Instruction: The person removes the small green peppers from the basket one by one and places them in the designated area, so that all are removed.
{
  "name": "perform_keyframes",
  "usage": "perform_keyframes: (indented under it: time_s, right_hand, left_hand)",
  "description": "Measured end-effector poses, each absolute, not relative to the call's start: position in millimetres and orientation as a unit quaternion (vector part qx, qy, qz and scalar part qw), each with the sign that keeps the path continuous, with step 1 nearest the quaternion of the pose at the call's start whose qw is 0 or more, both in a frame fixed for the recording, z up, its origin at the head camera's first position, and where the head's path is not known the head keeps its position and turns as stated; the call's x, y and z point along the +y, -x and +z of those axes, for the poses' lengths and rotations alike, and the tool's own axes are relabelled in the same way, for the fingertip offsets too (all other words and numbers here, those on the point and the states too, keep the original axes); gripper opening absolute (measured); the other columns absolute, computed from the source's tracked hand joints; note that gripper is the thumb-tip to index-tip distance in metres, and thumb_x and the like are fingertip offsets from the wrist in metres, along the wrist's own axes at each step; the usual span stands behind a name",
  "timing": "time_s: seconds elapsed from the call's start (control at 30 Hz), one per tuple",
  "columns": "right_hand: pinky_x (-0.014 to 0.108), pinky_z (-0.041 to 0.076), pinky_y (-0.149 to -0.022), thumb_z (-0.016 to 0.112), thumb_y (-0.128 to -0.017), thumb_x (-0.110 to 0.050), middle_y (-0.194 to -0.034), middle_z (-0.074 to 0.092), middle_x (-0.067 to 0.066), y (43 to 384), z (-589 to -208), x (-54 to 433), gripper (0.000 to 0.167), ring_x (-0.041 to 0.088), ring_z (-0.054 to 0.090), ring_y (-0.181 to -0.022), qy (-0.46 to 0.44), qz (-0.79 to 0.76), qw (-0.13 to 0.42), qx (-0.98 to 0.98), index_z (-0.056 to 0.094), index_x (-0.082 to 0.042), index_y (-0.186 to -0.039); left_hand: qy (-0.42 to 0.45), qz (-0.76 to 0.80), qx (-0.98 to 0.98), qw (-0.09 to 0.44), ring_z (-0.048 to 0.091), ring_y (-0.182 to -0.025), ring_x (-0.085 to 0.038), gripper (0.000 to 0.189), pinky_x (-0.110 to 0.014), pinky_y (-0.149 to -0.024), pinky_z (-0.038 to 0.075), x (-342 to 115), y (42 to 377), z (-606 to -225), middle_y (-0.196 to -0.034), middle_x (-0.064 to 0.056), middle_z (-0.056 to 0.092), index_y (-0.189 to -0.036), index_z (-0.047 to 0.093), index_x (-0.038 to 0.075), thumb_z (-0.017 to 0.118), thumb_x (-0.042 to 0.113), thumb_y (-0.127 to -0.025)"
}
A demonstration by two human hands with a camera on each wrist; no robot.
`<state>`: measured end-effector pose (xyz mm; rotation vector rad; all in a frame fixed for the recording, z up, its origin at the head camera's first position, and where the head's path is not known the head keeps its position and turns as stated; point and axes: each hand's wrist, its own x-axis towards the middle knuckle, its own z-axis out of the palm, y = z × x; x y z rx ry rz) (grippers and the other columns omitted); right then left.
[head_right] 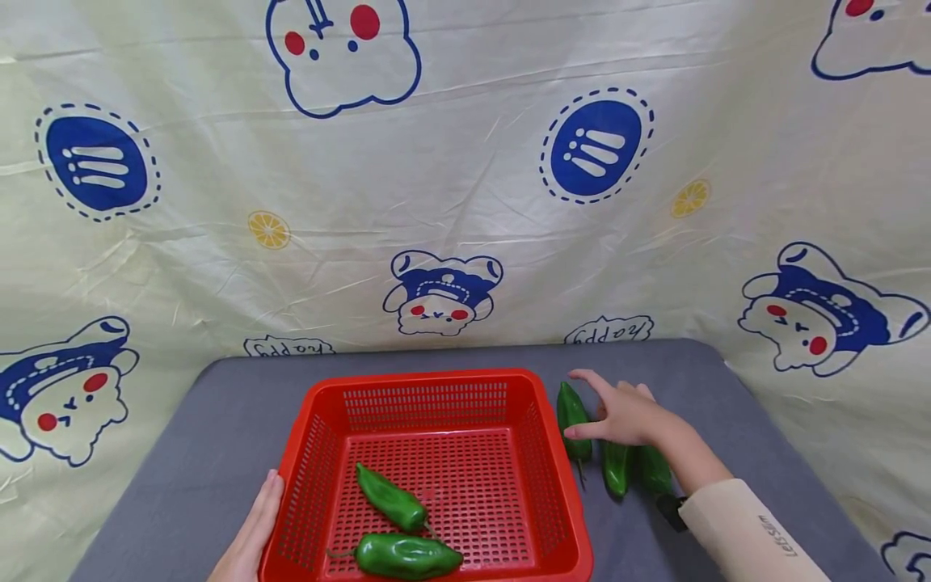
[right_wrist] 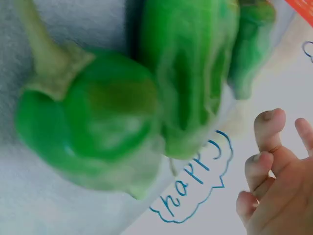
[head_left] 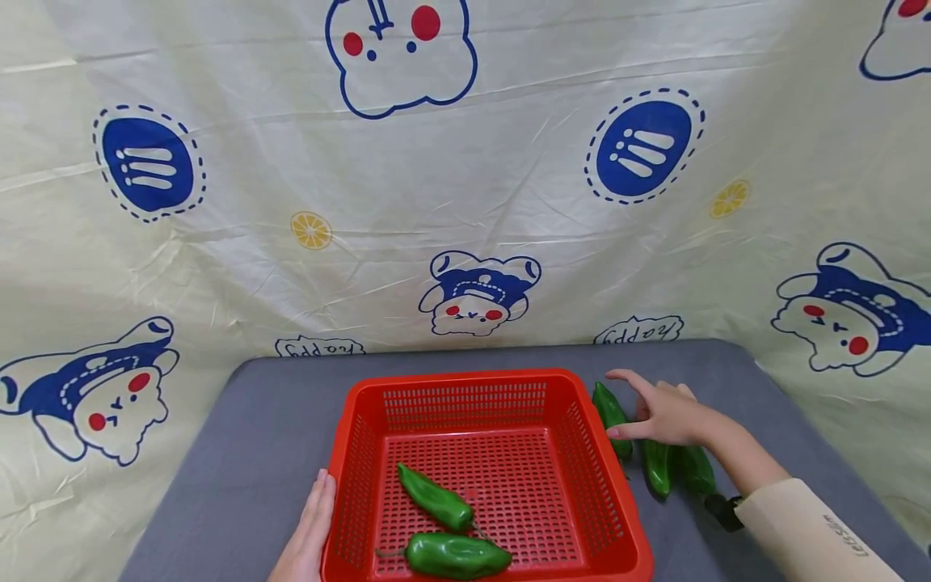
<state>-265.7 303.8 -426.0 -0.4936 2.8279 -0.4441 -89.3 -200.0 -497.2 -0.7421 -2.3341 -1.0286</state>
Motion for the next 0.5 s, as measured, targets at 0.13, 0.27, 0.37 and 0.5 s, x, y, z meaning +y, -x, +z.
perform_keyframes:
  time_s: [0.13,0.27,0.37,0.5]
  right_hand:
    - [0.033,0.034,-0.065,0.071,-0.083,-0.060,-0.072,0.055,-0.005,265,-413,303,0.088,0.011,0.048,-0.061,0.191,-0.208,0.107,0.953,0.033,-0.017,-0.150]
    - [0.027,0.040,-0.056,0.075,-0.085,-0.050,-0.081,0.056,-0.002,265,-403,300,0.081,0.013,0.048,-0.061,0.206,-0.252,0.098,0.940,0.037,-0.011,-0.145]
    - [0.026,0.039,-0.055,0.075,-0.085,-0.049,-0.088,0.058,-0.001,263,-396,296,0.076,0.011,0.045,-0.059,0.209,-0.255,0.083,0.941,0.041,-0.010,-0.141]
    - [0.027,0.039,-0.055,0.076,-0.085,-0.048,-0.099,0.059,-0.001,261,-386,291,0.073,0.009,0.044,-0.061,0.209,-0.258,0.059,0.941,0.045,-0.011,-0.140]
  left_hand:
    - [0.274,-0.375,-0.851,0.244,0.002,-0.151,0.004,0.098,-0.005,-0.113,0.006,-200,89,-497,-0.168,0.009,0.000,-0.160,0.010,0.007,0.029,0.075,-0.092]
    - [0.282,-0.376,-0.850,0.238,0.000,-0.151,0.004,0.098,-0.005,-0.113,0.005,-201,90,-496,-0.168,0.008,-0.002,-0.160,0.008,0.007,0.029,0.075,-0.093]
    - [0.288,-0.378,-0.848,0.234,-0.001,-0.151,0.003,0.098,-0.005,-0.112,0.005,-201,90,-496,-0.168,0.007,-0.003,-0.160,0.007,0.007,0.030,0.074,-0.093]
    - [0.284,-0.383,-0.848,0.233,-0.001,-0.150,0.005,0.099,-0.004,-0.111,0.006,-201,90,-498,-0.168,0.008,-0.003,-0.159,0.008,0.005,0.032,0.074,-0.093]
